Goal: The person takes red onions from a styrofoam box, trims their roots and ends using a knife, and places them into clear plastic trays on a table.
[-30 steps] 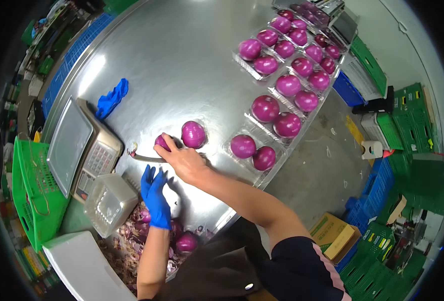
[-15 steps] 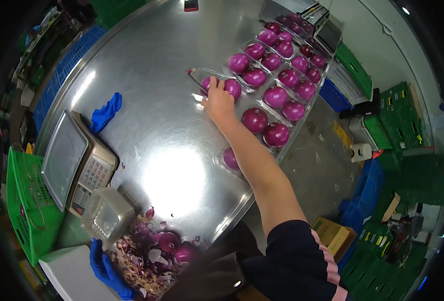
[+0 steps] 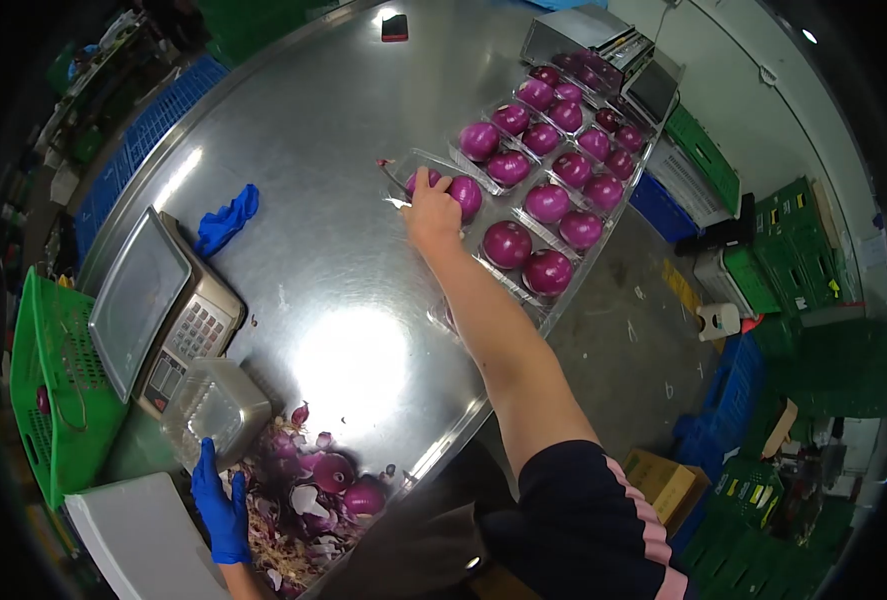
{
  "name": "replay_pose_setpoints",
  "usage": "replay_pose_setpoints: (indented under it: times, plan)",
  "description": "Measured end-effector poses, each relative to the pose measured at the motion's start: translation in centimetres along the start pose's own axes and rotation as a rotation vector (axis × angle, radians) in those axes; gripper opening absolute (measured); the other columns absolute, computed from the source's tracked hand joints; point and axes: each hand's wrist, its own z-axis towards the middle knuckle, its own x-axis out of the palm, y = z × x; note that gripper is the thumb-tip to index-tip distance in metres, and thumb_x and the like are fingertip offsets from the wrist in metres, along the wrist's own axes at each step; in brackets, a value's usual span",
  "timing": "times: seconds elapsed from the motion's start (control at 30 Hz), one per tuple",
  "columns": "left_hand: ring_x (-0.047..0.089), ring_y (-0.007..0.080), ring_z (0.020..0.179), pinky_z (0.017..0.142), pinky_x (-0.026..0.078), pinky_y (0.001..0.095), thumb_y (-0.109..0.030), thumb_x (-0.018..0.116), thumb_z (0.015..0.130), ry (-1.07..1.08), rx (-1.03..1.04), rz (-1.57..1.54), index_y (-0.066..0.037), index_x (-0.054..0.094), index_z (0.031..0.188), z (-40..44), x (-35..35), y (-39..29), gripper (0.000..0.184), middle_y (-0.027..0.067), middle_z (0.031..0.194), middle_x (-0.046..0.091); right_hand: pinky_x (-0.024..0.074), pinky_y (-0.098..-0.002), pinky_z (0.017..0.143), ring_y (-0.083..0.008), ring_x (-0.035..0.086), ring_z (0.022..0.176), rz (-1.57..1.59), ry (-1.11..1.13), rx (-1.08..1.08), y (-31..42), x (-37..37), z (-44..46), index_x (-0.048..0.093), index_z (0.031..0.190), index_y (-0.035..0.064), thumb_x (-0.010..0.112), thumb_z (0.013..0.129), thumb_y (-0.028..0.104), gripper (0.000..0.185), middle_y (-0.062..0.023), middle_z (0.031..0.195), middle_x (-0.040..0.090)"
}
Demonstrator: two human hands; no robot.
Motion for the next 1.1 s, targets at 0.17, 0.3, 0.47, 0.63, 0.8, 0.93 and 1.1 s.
replay_pose_setpoints:
  times: [0.17,0.3,0.47,0.63,0.8,0.93,1.1]
  plan:
    - [0.05,0.0366,0.126,0.108,0.037,0.0434,-0.009,0.063,0.091,0.001,0.013,-0.062,-0.006,0.041,0.149,0.2,0.1,0.8,0.062,0.0184,0.143,0.051,0.0559,-0.0462,0.081,-0.0425,0.068,0.093,-0.073,-0.024,-0.022,-1.5,-1.1,2.3,0.048,0.126,0.0041,0.072,0.083,0.049,0.067,-0.0302,0.109,0.06]
    - [0.056,0.0372,0.112,0.099,0.043,0.0438,-0.005,0.061,0.091,-0.047,0.117,0.25,-0.009,0.043,0.148,1.2,0.7,1.7,0.06,0.0194,0.127,0.058,0.0529,-0.0434,0.092,-0.038,0.065,0.107,-0.163,0.062,-0.024,-2.8,-1.5,3.7,0.049,0.126,0.0056,0.072,0.082,0.052,0.068,-0.0286,0.119,0.06]
    - [0.061,0.0344,0.095,0.083,0.049,0.0437,-0.011,0.065,0.088,0.13,-0.104,0.104,-0.008,0.055,0.132,2.5,-0.7,1.3,0.045,0.0173,0.103,0.064,0.0527,-0.0469,0.09,-0.0401,0.063,0.108,-0.212,0.097,-0.087,-3.9,-2.8,2.8,0.041,0.139,0.004,0.071,0.081,0.056,0.084,-0.027,0.124,0.058]
    - [0.064,0.034,0.083,0.075,0.05,0.0432,-0.01,0.074,0.08,-0.024,0.183,0.214,-0.01,0.07,0.107,2.5,-0.3,3.9,0.027,0.014,0.089,0.069,0.0517,-0.0456,0.085,-0.0395,0.065,0.103,0.177,0.05,-0.424,0.9,-4.8,-5.0,0.045,0.137,0.005,0.072,0.086,0.038,0.066,-0.0235,0.118,0.062]
    - [0.065,0.0302,0.078,0.074,0.05,0.039,-0.01,0.079,0.073,-0.056,0.116,0.188,-0.007,0.071,0.098,3.1,1.0,6.7,0.026,0.0114,0.085,0.069,0.0531,-0.0382,0.078,-0.0322,0.069,0.087,0.591,0.342,-0.639,5.1,-3.9,-16.0,0.065,0.116,0.0016,0.073,0.087,0.028,0.04,-0.0167,0.103,0.071]
    - [0.062,0.0271,0.077,0.072,0.048,0.0382,-0.008,0.081,0.07,-0.174,0.153,-0.046,-0.007,0.071,0.099,3.0,0.6,5.2,0.03,0.0094,0.082,0.064,0.0531,-0.0327,0.068,-0.0224,0.068,0.072,0.739,0.554,-0.565,8.3,-4.8,-22.3,0.069,0.109,0.002,0.073,0.087,0.025,0.033,-0.0125,0.091,0.073]
    - [0.059,0.0273,0.078,0.072,0.047,0.0374,-0.012,0.08,0.074,-0.164,0.202,-0.251,-0.01,0.073,0.109,3.1,-0.1,5.3,0.035,0.0091,0.082,0.059,0.0504,-0.0295,0.059,-0.0164,0.065,0.062,0.792,0.542,-0.626,10.7,-6.3,-26.5,0.07,0.109,0.0022,0.073,0.087,0.022,0.029,-0.01,0.085,0.073]
